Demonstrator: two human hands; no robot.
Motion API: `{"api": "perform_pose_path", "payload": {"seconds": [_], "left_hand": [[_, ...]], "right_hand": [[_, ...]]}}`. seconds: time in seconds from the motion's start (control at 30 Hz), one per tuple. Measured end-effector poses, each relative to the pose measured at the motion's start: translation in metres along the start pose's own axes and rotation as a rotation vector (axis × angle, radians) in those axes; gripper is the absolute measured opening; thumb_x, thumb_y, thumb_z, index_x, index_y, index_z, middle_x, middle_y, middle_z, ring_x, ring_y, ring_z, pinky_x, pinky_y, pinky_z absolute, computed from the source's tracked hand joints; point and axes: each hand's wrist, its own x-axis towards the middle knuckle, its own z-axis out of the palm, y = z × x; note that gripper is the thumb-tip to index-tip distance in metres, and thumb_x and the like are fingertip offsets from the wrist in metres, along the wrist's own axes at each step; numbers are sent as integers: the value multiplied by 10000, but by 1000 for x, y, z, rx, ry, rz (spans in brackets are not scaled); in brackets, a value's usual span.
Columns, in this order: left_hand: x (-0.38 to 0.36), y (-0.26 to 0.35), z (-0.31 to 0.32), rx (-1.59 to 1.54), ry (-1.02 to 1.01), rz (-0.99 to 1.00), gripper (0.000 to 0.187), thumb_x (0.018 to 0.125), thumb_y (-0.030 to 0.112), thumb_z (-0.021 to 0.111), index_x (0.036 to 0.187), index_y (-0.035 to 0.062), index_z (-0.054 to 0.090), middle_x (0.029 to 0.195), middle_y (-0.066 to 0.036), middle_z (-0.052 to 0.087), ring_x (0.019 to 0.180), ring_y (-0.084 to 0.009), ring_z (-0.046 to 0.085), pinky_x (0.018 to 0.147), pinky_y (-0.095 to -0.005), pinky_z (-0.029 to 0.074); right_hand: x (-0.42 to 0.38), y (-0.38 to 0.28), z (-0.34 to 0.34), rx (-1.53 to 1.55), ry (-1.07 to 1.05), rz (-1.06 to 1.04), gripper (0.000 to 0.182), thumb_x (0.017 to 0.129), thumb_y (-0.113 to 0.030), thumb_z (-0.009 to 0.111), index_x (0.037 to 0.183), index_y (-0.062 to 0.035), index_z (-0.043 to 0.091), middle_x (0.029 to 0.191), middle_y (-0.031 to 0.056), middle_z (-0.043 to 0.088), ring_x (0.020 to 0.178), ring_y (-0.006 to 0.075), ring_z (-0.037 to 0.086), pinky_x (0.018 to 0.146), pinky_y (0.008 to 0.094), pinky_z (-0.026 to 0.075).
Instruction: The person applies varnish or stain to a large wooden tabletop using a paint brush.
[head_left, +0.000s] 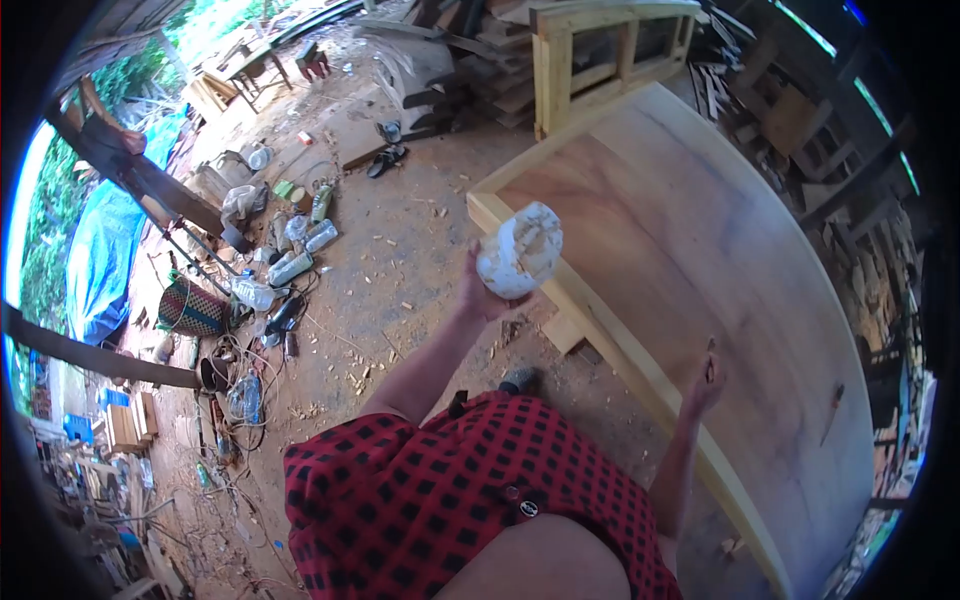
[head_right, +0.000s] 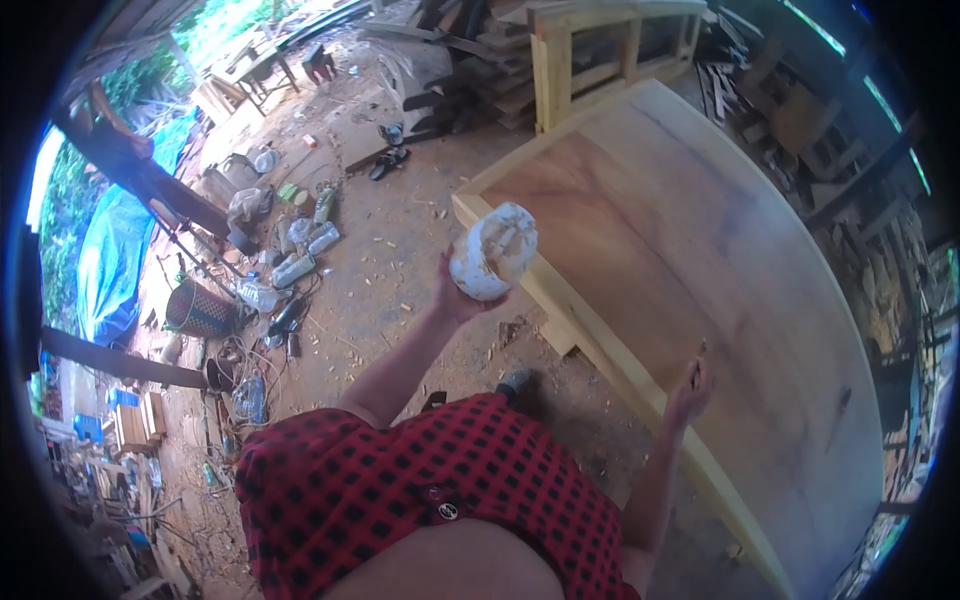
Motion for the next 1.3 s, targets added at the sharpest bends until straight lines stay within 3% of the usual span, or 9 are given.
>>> {"api": "perform_pose_path", "payload": {"seconds": [0.03, 0.27, 0.33, 0.53, 0.63, 0.8, 0.87, 1.07, 1.3], "left_hand": [[-4, 2, 2, 5, 17, 22, 758, 770, 735, 350, 1341, 238, 394, 1356, -68, 418, 1180, -354, 446, 894, -546, 389], [-22, 24, 5, 77, -37, 59, 866, 723, 744, 424, 1383, 194, 319, 1360, -137, 381, 1150, -443, 432, 854, -549, 434], [-33, 28, 3, 67, -44, 67, 882, 725, 739, 431, 1391, 176, 300, 1361, -161, 369, 1148, -460, 424, 852, -553, 435], [-61, 42, -12, 10, 47, 79, 864, 715, 747, 446, 1361, 178, 362, 1360, -148, 391, 1152, -432, 439, 887, -572, 397], [-67, 44, -26, 1, 120, 75, 865, 715, 752, 436, 1354, 172, 374, 1358, -150, 392, 1141, -422, 447, 874, -553, 409], [-57, 40, -23, 14, 105, 72, 858, 712, 757, 432, 1344, 178, 389, 1343, -140, 416, 1148, -394, 445, 870, -552, 402], [-46, 38, -14, -35, 157, 77, 819, 716, 756, 428, 1326, 210, 412, 1332, -101, 439, 1142, -367, 461, 868, -561, 393], [-24, 63, -21, 7, 90, 79, 736, 782, 729, 352, 1335, 246, 404, 1355, -74, 423, 1184, -370, 437, 894, -566, 382], [-7, 130, -68, -92, 97, 88, 725, 767, 711, 409, 1320, 243, 424, 1341, -75, 438, 1185, -352, 439, 907, -561, 360]], "right_hand": [[-8, -5, -7, -105, -142, 42, 171, 888, -145, 567, 1003, -46, 644, 895, 144, 634, 849, 278, 606, 742, 362, 474], [-93, -125, 4, 241, -418, -230, 132, 881, -140, 576, 931, -40, 646, 860, 78, 634, 850, 211, 595, 765, 278, 439], [-94, -135, 4, 715, -658, 280, 102, 884, -118, 574, 904, -40, 638, 837, 20, 611, 822, 138, 571, 742, 248, 425], [-26, -70, -17, 202, -69, 1, 171, 889, -181, 583, 955, -38, 650, 876, 48, 605, 803, 146, 550, 713, 268, 435], [-32, -61, -6, -72, -202, 35, 147, 892, -181, 581, 963, -68, 643, 860, 100, 561, 809, 223, 544, 700, 335, 443], [-87, -129, 25, 233, -330, -283, 136, 899, -167, 571, 908, -41, 622, 843, 85, 550, 779, 198, 550, 703, 315, 441], [-90, -149, 34, 680, -710, 107, 133, 907, -146, 557, 917, -30, 621, 872, 49, 580, 777, 140, 560, 730, 278, 443], [-12, -58, 57, 417, -140, 172, 213, 905, -165, 556, 1016, 1, 631, 977, 91, 629, 900, 165, 577, 786, 299, 454], [-34, -77, 118, -164, -245, -50, 233, 912, -198, 539, 1035, -22, 629, 963, 141, 597, 903, 239, 557, 750, 353, 451]]}}
